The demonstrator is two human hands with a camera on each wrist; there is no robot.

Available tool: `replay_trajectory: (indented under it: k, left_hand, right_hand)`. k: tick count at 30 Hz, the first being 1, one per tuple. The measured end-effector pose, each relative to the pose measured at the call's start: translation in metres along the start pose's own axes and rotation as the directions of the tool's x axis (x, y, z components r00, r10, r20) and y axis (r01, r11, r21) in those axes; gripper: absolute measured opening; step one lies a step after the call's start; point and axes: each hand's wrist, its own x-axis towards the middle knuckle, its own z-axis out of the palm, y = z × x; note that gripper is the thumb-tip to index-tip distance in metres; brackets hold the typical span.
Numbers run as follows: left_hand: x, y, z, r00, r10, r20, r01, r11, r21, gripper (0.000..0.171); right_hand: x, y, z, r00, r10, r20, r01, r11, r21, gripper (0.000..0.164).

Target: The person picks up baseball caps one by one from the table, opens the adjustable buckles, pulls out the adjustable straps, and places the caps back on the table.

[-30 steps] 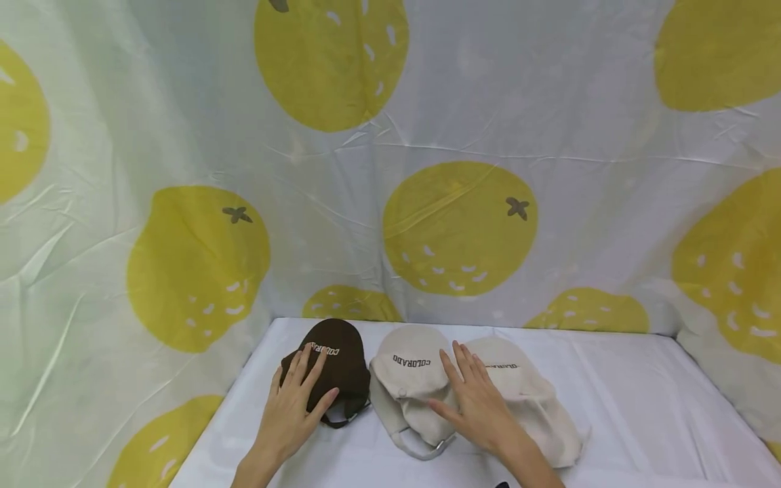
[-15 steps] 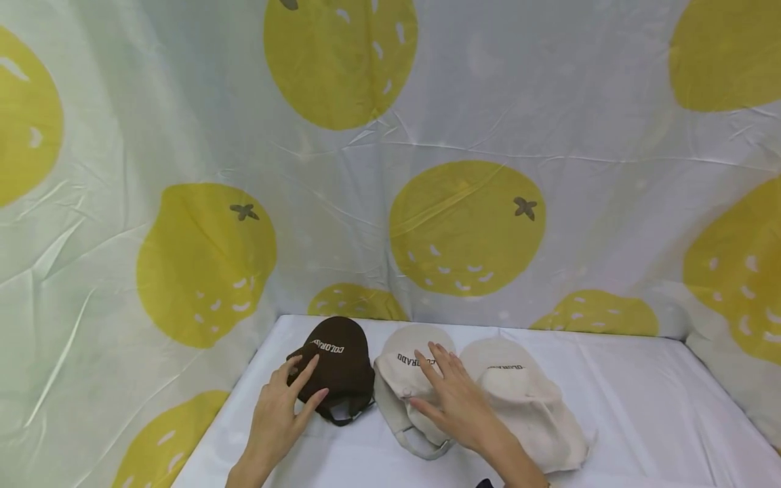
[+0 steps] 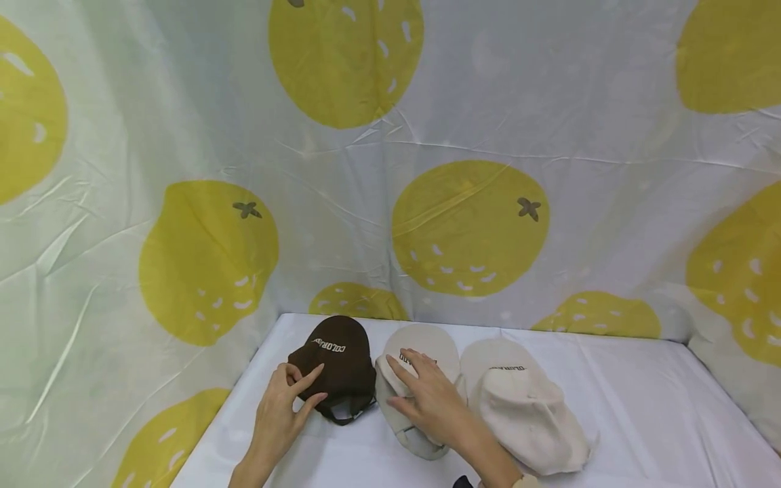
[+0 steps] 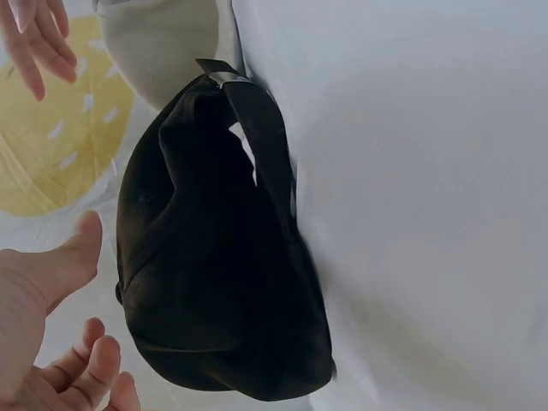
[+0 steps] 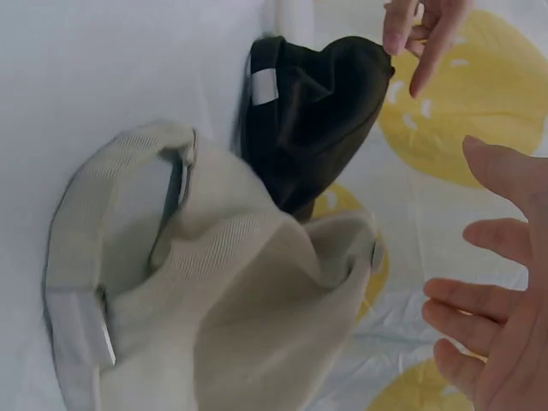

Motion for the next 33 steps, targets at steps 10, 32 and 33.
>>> replay_trajectory:
  k: [10, 32, 33]
  left_hand:
    - [-0.001, 0.003, 0.002, 0.996, -0.080, 0.031, 0.082, 0.994, -0.078, 0.050]
    - [0.004, -0.006, 0.010, 0.999, -0.047, -0.011, 0.046, 0.996, -0.072, 0.046]
    - [0.005, -0.006, 0.011, 0.999, -0.042, -0.010, 0.042, 0.997, -0.072, 0.045]
  right_hand:
    - [0.009, -0.007, 0.018, 0.995, -0.098, -0.034, 0.098, 0.995, -0.013, 0.059]
    - [0.029, -0.036, 0.051, 0.990, 0.043, 0.135, -0.075, 0.967, 0.242, 0.044]
    - [0.029, -0.036, 0.052, 0.991, 0.044, 0.128, -0.074, 0.968, 0.240, 0.044]
